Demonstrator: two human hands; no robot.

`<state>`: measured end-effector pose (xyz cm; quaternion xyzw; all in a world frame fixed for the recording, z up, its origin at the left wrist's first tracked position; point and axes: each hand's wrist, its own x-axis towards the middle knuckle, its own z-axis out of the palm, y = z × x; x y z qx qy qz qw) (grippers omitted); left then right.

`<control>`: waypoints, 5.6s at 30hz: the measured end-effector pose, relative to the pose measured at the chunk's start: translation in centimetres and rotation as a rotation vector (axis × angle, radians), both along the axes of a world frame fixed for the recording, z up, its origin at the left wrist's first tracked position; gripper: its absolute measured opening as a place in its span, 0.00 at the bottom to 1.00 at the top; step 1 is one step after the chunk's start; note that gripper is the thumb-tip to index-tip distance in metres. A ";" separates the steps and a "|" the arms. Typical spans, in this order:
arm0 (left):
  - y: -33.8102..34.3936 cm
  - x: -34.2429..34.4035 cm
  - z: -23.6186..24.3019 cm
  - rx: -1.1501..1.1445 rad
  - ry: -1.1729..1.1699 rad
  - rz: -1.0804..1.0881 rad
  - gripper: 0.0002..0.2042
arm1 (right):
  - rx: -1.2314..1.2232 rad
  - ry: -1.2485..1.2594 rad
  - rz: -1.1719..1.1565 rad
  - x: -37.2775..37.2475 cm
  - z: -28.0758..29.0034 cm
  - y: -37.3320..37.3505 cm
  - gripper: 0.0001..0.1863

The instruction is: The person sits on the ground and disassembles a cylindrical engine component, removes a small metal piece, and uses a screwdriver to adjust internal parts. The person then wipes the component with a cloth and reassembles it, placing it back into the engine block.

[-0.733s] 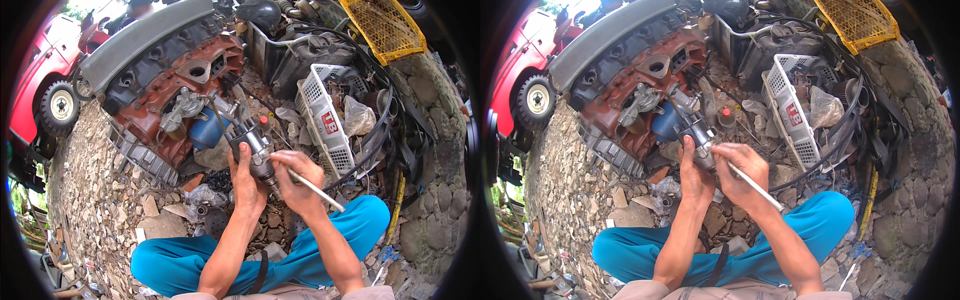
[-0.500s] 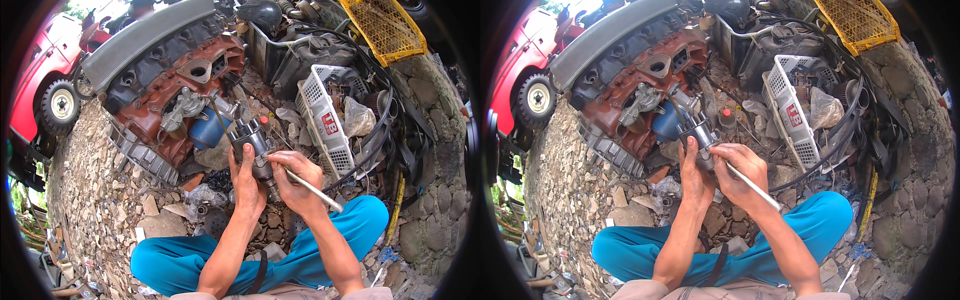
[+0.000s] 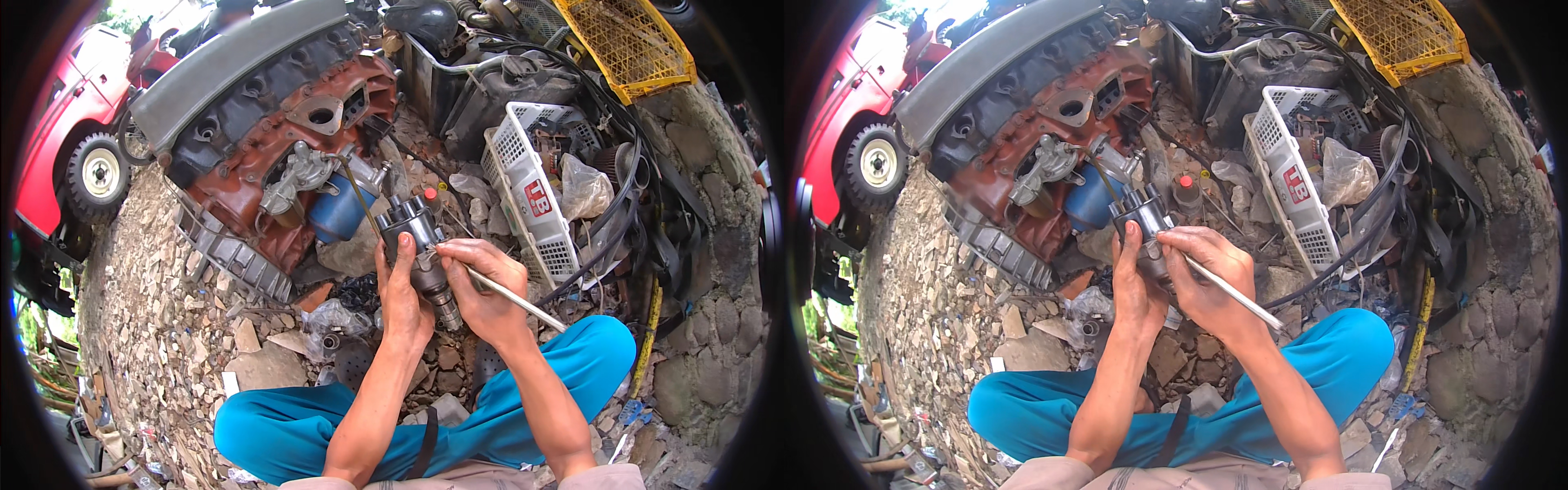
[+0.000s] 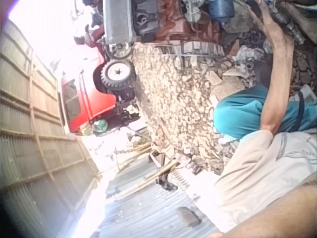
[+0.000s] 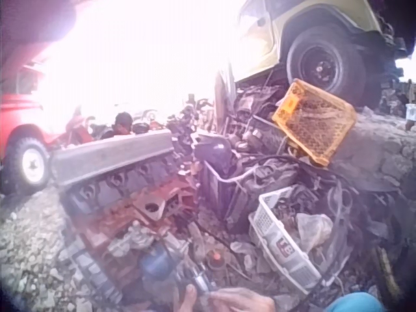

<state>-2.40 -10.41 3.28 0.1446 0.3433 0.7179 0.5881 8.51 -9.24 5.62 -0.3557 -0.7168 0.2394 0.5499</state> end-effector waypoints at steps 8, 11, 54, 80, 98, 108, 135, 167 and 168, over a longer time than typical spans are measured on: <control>0.5 -1.0 -0.6 0.008 -0.026 0.000 0.22 | -0.090 -0.011 -0.055 1.3 0.1 -0.2 0.07; 0.4 -0.8 0.3 -0.001 -0.012 0.035 0.24 | 0.001 0.017 -0.158 1.1 1.1 -0.2 0.08; -0.4 -1.1 1.3 -0.092 0.048 -0.043 0.33 | -0.554 0.136 0.022 -0.3 -3.8 -0.1 0.38; 1.6 -2.6 -4.4 -0.184 -0.120 -0.003 0.22 | 0.093 -0.298 -0.011 -0.4 -1.4 -0.6 0.05; 0.7 -6.0 -4.7 -0.079 -0.154 -0.071 0.21 | -0.523 -0.140 0.288 -3.7 -1.5 -1.2 0.25; -0.6 -7.4 -2.7 0.001 -0.234 -0.111 0.20 | -0.457 -0.063 0.105 -2.9 -0.8 -1.3 0.36; -1.8 -7.7 -0.6 0.127 -0.343 -0.024 0.19 | -0.219 0.096 -0.068 -7.9 -0.1 -3.7 0.10; -2.3 -9.4 -4.0 -0.049 -0.117 0.270 0.20 | -0.001 0.065 0.097 -10.5 -3.0 -1.5 0.10; -2.2 -9.3 -4.0 -0.066 -0.098 0.285 0.20 | -0.050 0.097 0.072 -10.4 -3.2 -1.3 0.10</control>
